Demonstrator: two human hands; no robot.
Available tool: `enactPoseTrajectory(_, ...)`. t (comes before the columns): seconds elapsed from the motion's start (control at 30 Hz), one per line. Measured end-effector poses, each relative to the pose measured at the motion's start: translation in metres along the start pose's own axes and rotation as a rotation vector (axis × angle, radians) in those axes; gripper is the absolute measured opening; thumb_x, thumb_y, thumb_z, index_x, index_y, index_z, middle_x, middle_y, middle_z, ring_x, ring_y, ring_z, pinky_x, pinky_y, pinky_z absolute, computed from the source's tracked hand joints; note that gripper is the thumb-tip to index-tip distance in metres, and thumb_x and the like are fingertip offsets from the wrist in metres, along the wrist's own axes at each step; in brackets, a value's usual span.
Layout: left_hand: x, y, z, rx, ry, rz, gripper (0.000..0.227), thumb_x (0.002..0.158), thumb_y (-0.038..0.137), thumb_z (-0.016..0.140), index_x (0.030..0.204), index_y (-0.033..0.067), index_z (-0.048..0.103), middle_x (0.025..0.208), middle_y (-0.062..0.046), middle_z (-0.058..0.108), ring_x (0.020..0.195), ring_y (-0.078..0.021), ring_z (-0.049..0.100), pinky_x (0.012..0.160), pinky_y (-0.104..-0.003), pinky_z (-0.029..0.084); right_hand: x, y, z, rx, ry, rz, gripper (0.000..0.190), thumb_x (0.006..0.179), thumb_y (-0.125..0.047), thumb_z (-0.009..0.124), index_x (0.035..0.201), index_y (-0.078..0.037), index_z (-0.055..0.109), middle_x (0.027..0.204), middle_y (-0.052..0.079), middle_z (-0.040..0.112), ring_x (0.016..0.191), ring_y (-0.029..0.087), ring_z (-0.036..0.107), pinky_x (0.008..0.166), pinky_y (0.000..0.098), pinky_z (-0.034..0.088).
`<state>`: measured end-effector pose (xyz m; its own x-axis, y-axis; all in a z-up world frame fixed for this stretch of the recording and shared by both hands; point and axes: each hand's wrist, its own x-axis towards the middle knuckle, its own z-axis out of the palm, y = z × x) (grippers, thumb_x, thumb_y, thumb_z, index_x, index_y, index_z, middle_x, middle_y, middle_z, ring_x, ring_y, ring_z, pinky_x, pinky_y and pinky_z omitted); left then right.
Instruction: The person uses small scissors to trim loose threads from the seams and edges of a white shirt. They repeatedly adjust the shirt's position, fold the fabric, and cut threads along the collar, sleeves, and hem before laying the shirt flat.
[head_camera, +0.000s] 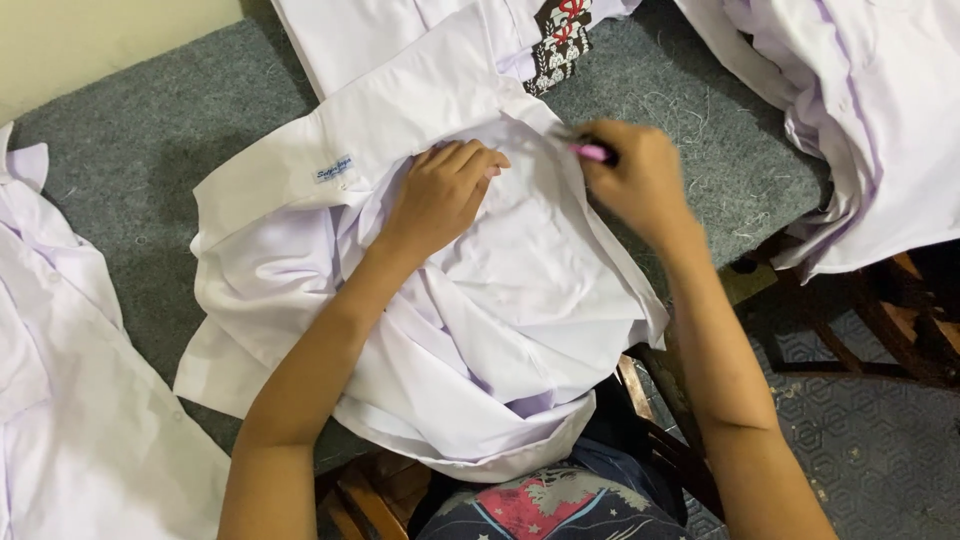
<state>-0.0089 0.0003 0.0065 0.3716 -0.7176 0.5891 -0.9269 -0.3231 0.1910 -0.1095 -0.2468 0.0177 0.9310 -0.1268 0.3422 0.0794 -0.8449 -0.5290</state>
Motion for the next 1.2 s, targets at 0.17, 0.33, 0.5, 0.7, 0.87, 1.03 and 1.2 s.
enactPoseTrajectory(0.17, -0.005, 0.004, -0.003, -0.064, -0.218, -0.085, 0.026, 0.096, 0.013, 0.053, 0.120, 0.0153, 0.063, 0.128, 0.002, 0.062, 0.111, -0.0203, 0.058, 0.093, -0.039, 0.042, 0.003, 0.038, -0.038, -0.169, -0.049, 0.119, 0.007, 0.106, -0.005, 0.067, 0.103, -0.002, 0.073, 0.074, 0.006, 0.069, 0.055, 0.013, 0.057, 0.050, 0.0269, 0.046)
enactPoseTrajectory(0.33, -0.017, -0.003, 0.010, 0.112, -0.251, -0.077, 0.040, 0.103, 0.024, 0.052, 0.141, 0.0189, 0.061, 0.153, 0.002, 0.053, 0.139, -0.0169, 0.050, 0.108, -0.036, 0.038, 0.000, 0.056, -0.055, -0.264, -0.014, 0.163, 0.015, 0.101, -0.004, 0.067, 0.114, -0.005, 0.075, 0.078, 0.010, 0.070, 0.067, 0.032, 0.059, 0.056, 0.0462, 0.040)
enactPoseTrajectory(0.5, -0.021, -0.005, 0.013, 0.202, -0.233, -0.049, 0.049, 0.106, 0.027, 0.050, 0.154, 0.0144, 0.051, 0.162, -0.002, 0.045, 0.147, -0.0162, 0.044, 0.118, -0.034, 0.033, 0.001, 0.048, -0.060, -0.273, -0.051, 0.157, 0.016, 0.105, -0.009, 0.070, 0.118, 0.001, 0.068, 0.106, 0.017, 0.073, 0.088, 0.035, 0.067, 0.058, 0.0496, 0.051)
enactPoseTrajectory(0.7, -0.023, -0.008, 0.015, 0.213, -0.277, -0.059, 0.051, 0.109, 0.030, 0.044, 0.157, 0.0152, 0.047, 0.164, -0.001, 0.041, 0.150, -0.0153, 0.039, 0.120, -0.033, 0.031, 0.006, 0.022, -0.045, 0.126, -0.320, 0.262, 0.036, 0.113, -0.037, 0.061, 0.093, -0.009, 0.056, 0.070, -0.001, 0.049, 0.054, 0.010, 0.040, 0.049, 0.0237, 0.034)
enactPoseTrajectory(0.87, -0.021, -0.006, 0.013, 0.197, -0.272, -0.068, 0.050, 0.108, 0.030, 0.047, 0.156, 0.0152, 0.049, 0.164, 0.000, 0.041, 0.149, -0.0151, 0.040, 0.120, -0.033, 0.030, 0.009, -0.005, -0.038, 0.050, -0.493, 0.267, 0.031, 0.100, -0.037, 0.072, 0.095, -0.007, 0.067, 0.070, 0.003, 0.060, 0.051, 0.013, 0.041, 0.049, 0.0293, 0.033)
enactPoseTrajectory(1.03, -0.021, -0.008, 0.012, 0.166, -0.292, -0.091, 0.051, 0.108, 0.029, 0.046, 0.157, 0.0152, 0.047, 0.165, 0.000, 0.038, 0.150, -0.0151, 0.038, 0.121, -0.034, 0.029, 0.004, 0.026, -0.044, 0.203, -0.480, 0.236, 0.032, 0.105, -0.030, 0.070, 0.083, -0.008, 0.062, 0.066, 0.000, 0.052, 0.052, 0.011, 0.037, 0.049, 0.0279, 0.028)
enactPoseTrajectory(1.2, -0.017, -0.005, 0.007, 0.147, -0.297, -0.074, 0.051, 0.109, 0.028, 0.047, 0.158, 0.0118, 0.046, 0.165, -0.003, 0.039, 0.150, -0.0173, 0.039, 0.121, -0.035, 0.030, 0.007, 0.035, -0.053, 0.285, -0.452, 0.305, 0.032, 0.100, -0.037, 0.074, 0.082, -0.010, 0.070, 0.058, -0.005, 0.031, 0.055, 0.008, 0.023, 0.052, 0.0287, 0.019)
